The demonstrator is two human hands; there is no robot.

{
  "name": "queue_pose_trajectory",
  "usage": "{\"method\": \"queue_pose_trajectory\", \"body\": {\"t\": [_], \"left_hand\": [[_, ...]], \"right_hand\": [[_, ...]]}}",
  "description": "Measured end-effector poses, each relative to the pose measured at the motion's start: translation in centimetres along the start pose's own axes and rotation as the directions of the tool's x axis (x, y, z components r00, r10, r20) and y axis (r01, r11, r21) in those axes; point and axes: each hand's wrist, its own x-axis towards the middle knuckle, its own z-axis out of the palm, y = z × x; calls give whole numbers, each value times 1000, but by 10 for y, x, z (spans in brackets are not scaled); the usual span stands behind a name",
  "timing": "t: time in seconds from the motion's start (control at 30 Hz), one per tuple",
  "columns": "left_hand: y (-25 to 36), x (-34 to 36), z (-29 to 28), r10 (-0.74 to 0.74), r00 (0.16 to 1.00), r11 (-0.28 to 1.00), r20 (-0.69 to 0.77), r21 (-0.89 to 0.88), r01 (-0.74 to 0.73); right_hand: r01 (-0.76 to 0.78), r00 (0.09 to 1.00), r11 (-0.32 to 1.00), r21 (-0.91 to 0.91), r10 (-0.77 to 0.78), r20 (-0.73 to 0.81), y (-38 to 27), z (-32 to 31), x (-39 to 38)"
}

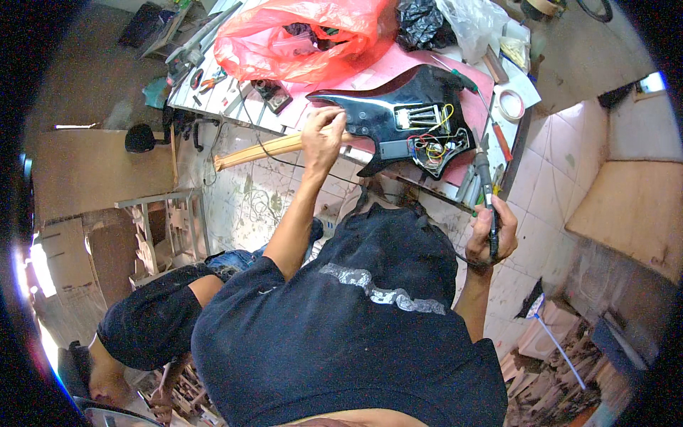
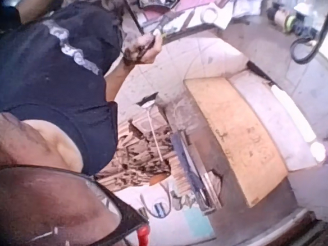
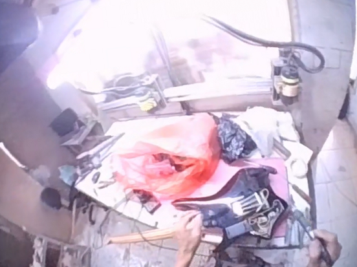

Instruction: The person repairs an electric guitar by using a soldering iron to connect internal wiring, trimming excess wire with pliers, and repositioning the components inside the body cavity.

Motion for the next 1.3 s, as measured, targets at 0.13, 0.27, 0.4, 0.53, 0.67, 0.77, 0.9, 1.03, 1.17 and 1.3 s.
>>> {"method": "queue_pose_trajectory", "body": {"t": [0.13, 0.27, 0.4, 0.53, 0.67, 0.77, 0.9, 1.03, 1.17, 1.3], "left_hand": [[21, -11, -19, -314, 897, 917, 311, -144, 371], [60, -23, -18, -206, 727, 821, 655, -289, 493], [89, -30, -23, -101, 573, 448, 813, -477, 756], [90, -25, -42, -250, 537, 346, 806, -444, 827], [75, -27, -52, -298, 609, 228, 736, -564, 793], [65, -22, -73, -328, 626, 175, 708, -606, 776], [56, -11, -98, -525, 634, 106, 567, -696, 710], [14, 14, -124, -677, 633, 207, 375, -729, 653], [-39, 40, -135, -708, 623, 197, 332, -754, 627], [-64, 69, -131, -730, 609, 197, 311, -757, 623]], "right_hand": [[205, 974, 977, 53, -209, 84, 3, 24, 4], [374, 886, 916, 148, -400, 234, -41, 76, 26], [426, 800, 869, 253, -492, 344, -59, 110, 28], [505, 734, 842, 190, -534, 420, -70, 125, 34], [533, 708, 821, 205, -565, 424, -84, 147, 35], [552, 655, 806, 216, -579, 486, -99, 166, 37], [486, 645, 826, 286, -559, 521, -112, 191, 37], [411, 692, 871, 270, -491, 529, -109, 201, 35], [321, 746, 936, 147, -345, 569, -101, 191, 27], [246, 812, 969, 34, -225, 539, -90, 177, 19]]}}
